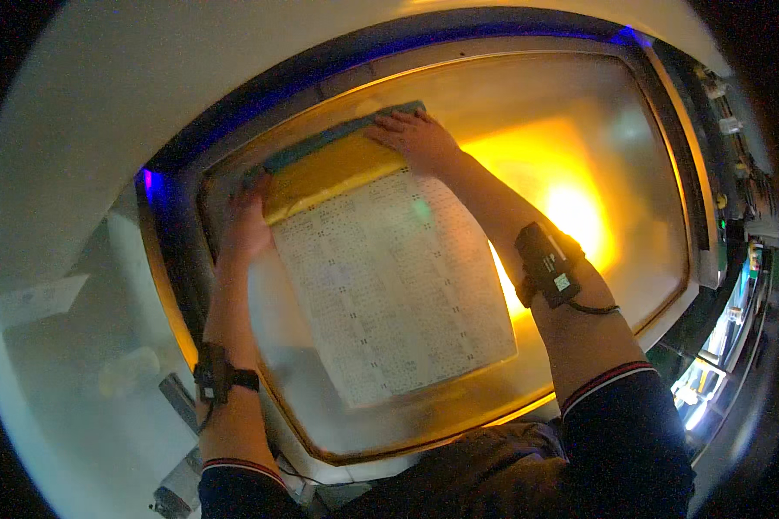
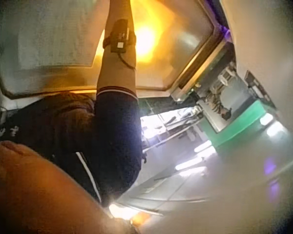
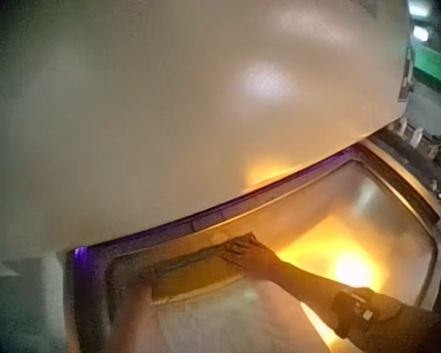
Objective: Operator is loading film and boards into an LED exposure machine for circuit board fabrication.
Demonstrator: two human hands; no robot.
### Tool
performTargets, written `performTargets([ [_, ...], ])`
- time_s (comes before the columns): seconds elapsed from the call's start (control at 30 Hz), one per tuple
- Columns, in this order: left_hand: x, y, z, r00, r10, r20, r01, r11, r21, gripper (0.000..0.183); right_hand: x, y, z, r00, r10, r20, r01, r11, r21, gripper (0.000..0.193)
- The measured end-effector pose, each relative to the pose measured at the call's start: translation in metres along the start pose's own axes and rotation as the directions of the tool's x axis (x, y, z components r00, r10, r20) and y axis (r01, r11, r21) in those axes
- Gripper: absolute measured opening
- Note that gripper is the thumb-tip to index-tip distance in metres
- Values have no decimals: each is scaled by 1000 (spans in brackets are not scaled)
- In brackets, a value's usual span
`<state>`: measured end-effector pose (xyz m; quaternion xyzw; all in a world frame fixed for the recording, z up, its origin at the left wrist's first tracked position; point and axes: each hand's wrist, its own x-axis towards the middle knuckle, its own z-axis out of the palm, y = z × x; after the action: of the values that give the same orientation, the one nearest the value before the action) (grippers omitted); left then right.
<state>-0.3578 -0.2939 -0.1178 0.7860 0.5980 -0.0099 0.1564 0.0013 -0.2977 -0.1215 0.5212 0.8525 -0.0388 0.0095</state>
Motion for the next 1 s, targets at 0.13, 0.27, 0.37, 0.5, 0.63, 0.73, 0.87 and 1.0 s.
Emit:
performTargets([
  [0.13, 27, -27, 7, 987, 131, -93, -119, 984, 130, 86, 32, 7, 9, 998, 8, -57, -8, 1000, -1, 75],
  [0.27, -12, 0, 9, 998, 50, -45, -38, 970, 240, 90, 1, -2, 34, 981, -25, -194, 11, 997, -75, 48],
  [0.37, -97, 9, 21, 996, 61, -70, -38, 954, 296, 87, -63, -53, 20, 983, -32, -181, 22, 998, -54, 46],
  [0.5, -217, 71, 59, 999, 54, 3, -54, 989, 134, 64, -203, -78, 49, 990, -40, -136, 46, 998, 38, 58],
  [0.63, -405, 172, 52, 793, 13, 610, -106, 987, 117, 78, -402, -123, -36, 811, -368, 455, 280, 927, 250, 85],
  [0.73, -468, 209, 62, 832, 110, 544, -181, 980, 78, 87, -505, -131, -19, 866, -365, 342, 231, 898, 374, 70],
  [0.87, -468, 211, 83, 898, 67, 435, -133, 984, 122, 92, -496, -128, -22, 930, -293, 221, 219, 926, 306, 65],
  [1.0, -471, 249, 89, 869, 18, 495, -71, 993, 90, 88, -519, -118, -15, 965, -199, 171, 172, 971, 165, 61],
])
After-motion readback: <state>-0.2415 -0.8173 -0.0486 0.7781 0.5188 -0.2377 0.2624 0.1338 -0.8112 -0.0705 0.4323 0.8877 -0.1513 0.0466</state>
